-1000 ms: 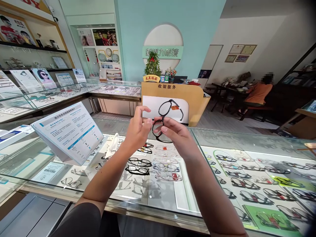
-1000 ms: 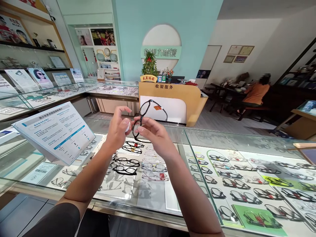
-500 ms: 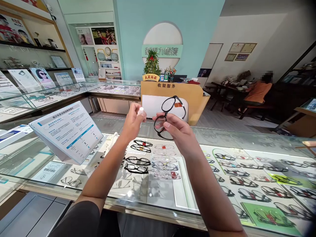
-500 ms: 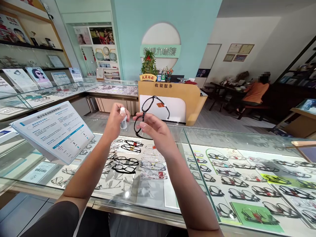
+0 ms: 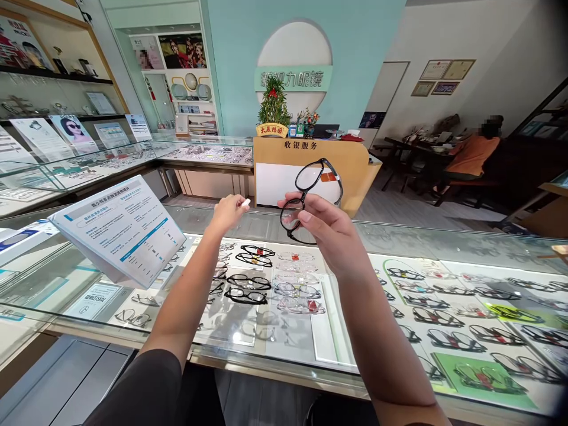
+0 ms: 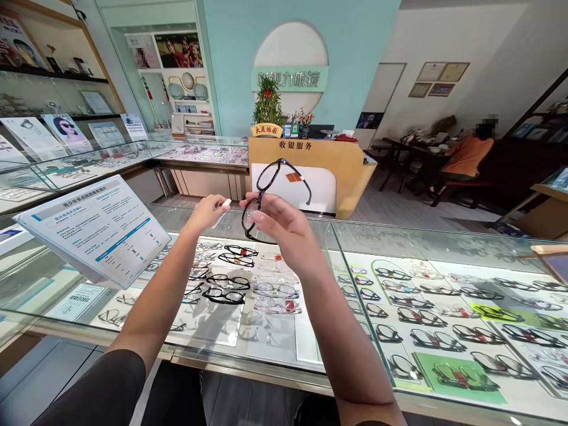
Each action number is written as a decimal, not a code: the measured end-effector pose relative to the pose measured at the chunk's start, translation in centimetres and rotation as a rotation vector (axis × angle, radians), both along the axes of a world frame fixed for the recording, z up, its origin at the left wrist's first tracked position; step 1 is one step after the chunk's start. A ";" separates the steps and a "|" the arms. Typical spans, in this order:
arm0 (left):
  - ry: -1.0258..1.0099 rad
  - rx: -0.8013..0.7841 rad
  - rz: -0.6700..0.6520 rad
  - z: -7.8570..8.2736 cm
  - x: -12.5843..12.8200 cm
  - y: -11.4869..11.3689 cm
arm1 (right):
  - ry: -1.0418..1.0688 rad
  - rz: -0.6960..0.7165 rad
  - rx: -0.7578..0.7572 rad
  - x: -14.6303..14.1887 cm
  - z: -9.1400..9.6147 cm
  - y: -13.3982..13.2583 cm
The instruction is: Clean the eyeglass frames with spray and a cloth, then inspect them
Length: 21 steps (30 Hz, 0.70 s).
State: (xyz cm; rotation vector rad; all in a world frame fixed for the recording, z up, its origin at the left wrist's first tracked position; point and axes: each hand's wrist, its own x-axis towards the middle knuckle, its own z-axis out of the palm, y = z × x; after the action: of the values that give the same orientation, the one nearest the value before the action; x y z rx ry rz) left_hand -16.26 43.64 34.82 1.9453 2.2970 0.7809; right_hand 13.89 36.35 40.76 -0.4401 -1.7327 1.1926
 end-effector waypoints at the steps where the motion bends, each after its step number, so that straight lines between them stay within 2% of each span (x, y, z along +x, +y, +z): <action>1: 0.020 -0.040 0.024 -0.1 -0.4 0.0 | 0.011 0.010 -0.010 0.0 0.0 -0.1; 8: 0.086 -0.227 0.159 -1.7 -2.6 0.8 | 0.071 0.082 -0.072 0.0 0.2 -0.4; 21: 0.089 -0.332 0.160 -3.2 -3.2 1.9 | 0.049 0.095 -0.073 0.0 0.4 -0.5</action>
State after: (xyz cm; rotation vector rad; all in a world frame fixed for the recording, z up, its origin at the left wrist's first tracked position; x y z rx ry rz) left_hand -19.44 45.56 31.63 1.7012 2.4642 0.2966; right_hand 13.85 35.85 41.12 -0.3725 -1.6880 1.3276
